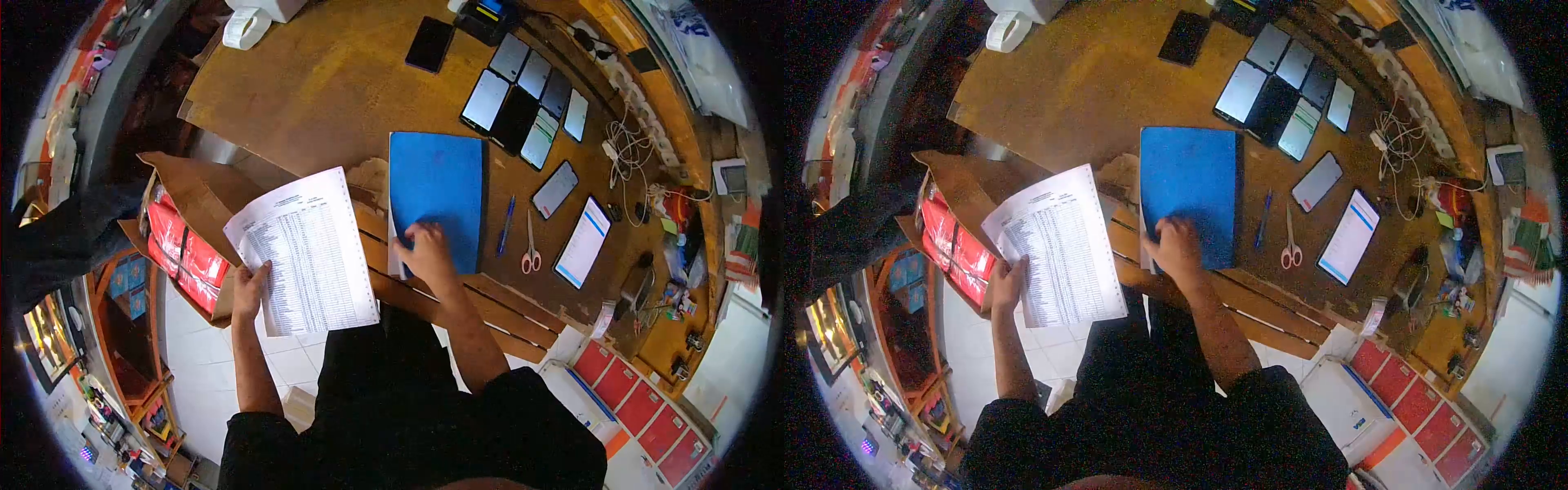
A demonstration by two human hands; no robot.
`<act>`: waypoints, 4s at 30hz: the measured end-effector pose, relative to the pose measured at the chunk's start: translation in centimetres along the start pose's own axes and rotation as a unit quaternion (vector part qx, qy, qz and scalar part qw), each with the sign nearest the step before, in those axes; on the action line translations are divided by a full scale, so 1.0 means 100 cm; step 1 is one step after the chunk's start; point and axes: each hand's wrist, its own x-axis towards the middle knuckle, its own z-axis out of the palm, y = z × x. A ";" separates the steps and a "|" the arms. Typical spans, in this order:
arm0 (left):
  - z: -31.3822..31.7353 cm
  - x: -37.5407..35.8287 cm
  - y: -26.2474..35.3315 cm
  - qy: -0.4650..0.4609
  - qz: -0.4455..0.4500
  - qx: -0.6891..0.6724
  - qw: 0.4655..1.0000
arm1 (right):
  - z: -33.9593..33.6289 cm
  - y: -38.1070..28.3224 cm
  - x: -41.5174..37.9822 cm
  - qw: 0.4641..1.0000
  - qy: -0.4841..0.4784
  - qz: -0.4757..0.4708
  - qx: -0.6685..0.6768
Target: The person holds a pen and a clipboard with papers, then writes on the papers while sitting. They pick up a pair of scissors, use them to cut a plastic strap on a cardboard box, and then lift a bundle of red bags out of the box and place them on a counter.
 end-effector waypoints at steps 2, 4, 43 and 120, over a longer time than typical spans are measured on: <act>0.003 0.004 0.001 -0.005 -0.016 0.000 1.000 | -0.006 0.005 -0.001 0.995 -0.025 0.009 0.101; 0.007 0.011 -0.009 -0.060 0.007 -0.021 0.998 | -0.019 0.005 -0.012 0.993 0.037 0.023 0.105; 0.223 0.056 0.024 -0.055 0.288 0.204 0.934 | -0.169 0.160 -0.049 0.947 0.271 0.162 0.066; 0.201 0.066 0.023 -0.257 0.149 0.020 0.955 | -0.095 0.112 0.022 0.986 0.056 0.061 0.147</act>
